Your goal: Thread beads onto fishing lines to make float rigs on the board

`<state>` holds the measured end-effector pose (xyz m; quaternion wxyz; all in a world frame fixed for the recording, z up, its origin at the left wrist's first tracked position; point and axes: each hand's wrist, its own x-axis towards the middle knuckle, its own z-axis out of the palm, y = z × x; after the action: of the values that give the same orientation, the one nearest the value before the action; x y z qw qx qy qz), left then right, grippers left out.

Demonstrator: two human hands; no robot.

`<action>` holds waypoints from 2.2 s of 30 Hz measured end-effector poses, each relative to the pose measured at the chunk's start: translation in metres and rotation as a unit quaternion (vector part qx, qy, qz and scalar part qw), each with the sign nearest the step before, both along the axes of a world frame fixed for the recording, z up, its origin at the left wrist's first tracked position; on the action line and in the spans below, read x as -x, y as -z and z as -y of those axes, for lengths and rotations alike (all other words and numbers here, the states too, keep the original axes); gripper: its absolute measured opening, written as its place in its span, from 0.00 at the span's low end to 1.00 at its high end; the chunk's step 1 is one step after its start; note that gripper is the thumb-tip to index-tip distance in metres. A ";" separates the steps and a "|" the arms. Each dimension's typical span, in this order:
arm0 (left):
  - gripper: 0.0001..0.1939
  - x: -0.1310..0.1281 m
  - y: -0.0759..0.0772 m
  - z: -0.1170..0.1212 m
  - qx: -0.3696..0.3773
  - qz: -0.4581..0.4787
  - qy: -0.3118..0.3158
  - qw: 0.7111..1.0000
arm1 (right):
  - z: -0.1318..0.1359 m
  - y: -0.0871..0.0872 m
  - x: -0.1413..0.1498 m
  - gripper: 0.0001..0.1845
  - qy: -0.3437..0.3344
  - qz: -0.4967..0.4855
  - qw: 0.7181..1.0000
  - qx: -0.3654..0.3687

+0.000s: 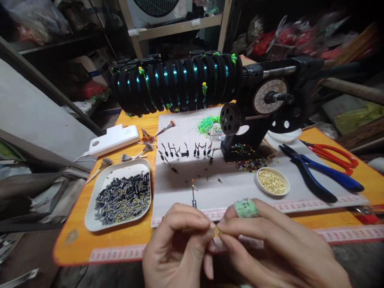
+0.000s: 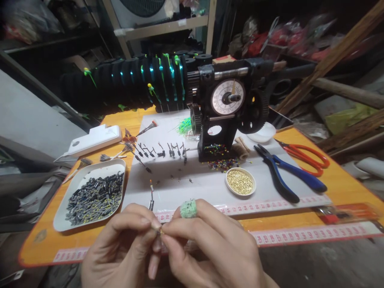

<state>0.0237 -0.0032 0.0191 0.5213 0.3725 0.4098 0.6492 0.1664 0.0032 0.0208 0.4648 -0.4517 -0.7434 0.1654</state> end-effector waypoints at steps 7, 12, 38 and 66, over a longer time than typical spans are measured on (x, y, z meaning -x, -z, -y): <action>0.14 0.017 0.018 -0.002 -0.191 -0.238 -0.078 0.949 | -0.009 -0.011 0.006 0.06 0.067 -0.042 0.997 0.025; 0.17 0.029 0.024 0.004 -0.262 -0.406 -0.055 0.874 | -0.013 -0.013 0.009 0.10 0.078 -0.063 0.994 0.052; 0.07 0.024 0.004 -0.032 -0.242 -0.418 0.076 0.872 | -0.008 0.007 -0.035 0.11 0.007 0.031 0.999 0.043; 0.06 0.015 0.010 -0.042 -0.146 -0.573 0.082 0.802 | -0.017 0.030 -0.028 0.06 0.069 0.104 0.992 0.030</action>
<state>0.0084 0.0387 0.0090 0.1826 0.7805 0.5023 0.3242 0.1949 0.0205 -0.0088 0.3816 -0.5301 -0.7495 0.1075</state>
